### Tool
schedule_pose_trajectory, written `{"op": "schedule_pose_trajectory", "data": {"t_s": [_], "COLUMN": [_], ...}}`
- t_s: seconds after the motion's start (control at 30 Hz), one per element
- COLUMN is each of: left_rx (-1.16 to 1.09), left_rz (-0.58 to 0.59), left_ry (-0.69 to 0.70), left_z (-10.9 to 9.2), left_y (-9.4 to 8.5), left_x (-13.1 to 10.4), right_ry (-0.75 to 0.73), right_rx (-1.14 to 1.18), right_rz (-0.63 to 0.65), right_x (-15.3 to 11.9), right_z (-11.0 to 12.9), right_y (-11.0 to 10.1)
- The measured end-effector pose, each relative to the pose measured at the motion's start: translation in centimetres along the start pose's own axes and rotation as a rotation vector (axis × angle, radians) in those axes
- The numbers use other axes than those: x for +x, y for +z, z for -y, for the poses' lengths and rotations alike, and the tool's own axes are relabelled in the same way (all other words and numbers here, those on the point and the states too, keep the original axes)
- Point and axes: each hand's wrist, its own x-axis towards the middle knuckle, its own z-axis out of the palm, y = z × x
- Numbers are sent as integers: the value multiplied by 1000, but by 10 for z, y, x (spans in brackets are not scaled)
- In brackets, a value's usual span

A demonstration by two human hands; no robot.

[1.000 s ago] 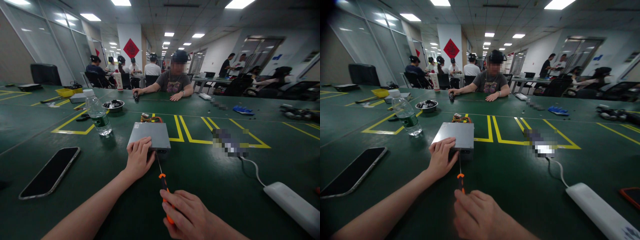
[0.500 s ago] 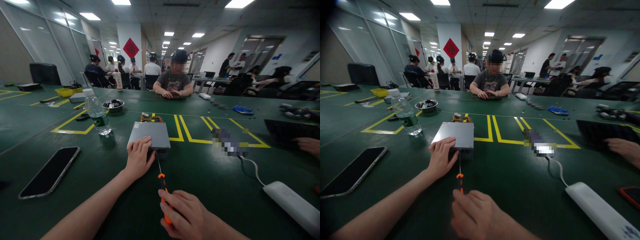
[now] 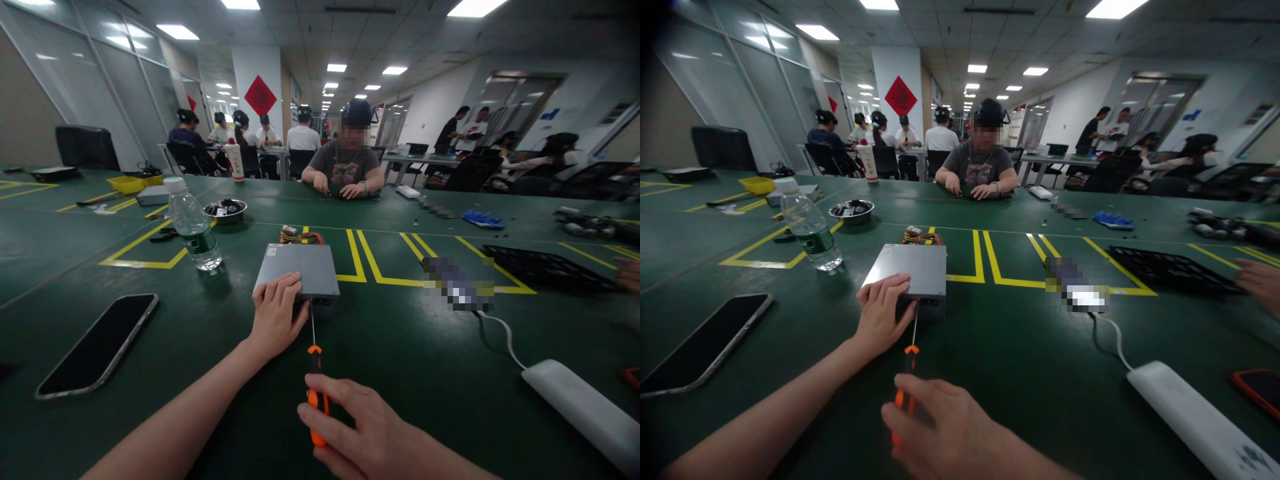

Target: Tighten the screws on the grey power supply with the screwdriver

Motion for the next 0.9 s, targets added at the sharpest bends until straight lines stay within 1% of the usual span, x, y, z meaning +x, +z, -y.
{"op": "schedule_pose_trajectory", "data": {"t_s": [0.13, 0.2, 0.27, 0.37, 0.43, 0.57, 0.63, 0.67, 0.73, 0.83, 0.9], "left_rx": [-8, -7, -2, 3, 4, 1, 2, 2, 1, 3, 5], "left_rz": [-3, -10, -13, -14, -17, -16, -15, -13, -11, -11, -11], "left_ry": [-1, -1, 1, 2, -1, -1, -3, -4, -2, 1, 6], "left_z": [0, 0, 1, 2, 2, 2, 1, 1, 1, 1, 1], "left_y": [0, 1, 1, 2, 3, 3, 2, 2, 2, 2, 1], "left_x": [0, 0, 1, 0, 0, -1, 0, 0, 0, 0, -1], "right_ry": [-56, -39, -10, 27, 17, -37, -22, -2, 35, 25, 15], "right_rx": [7, 11, 3, -29, -52, -43, -8, 11, 33, -1, -34], "right_rz": [-93, -121, -94, 29, 46, -84, -101, -90, -22, 93, 100], "right_x": [-3, -4, -3, -1, 0, -5, -7, -7, -6, -2, -2], "right_z": [-3, -4, -4, 0, 1, -1, -2, -3, -2, -1, -1], "right_y": [6, 8, 7, 3, 3, 8, 9, 9, 6, 2, 3]}}
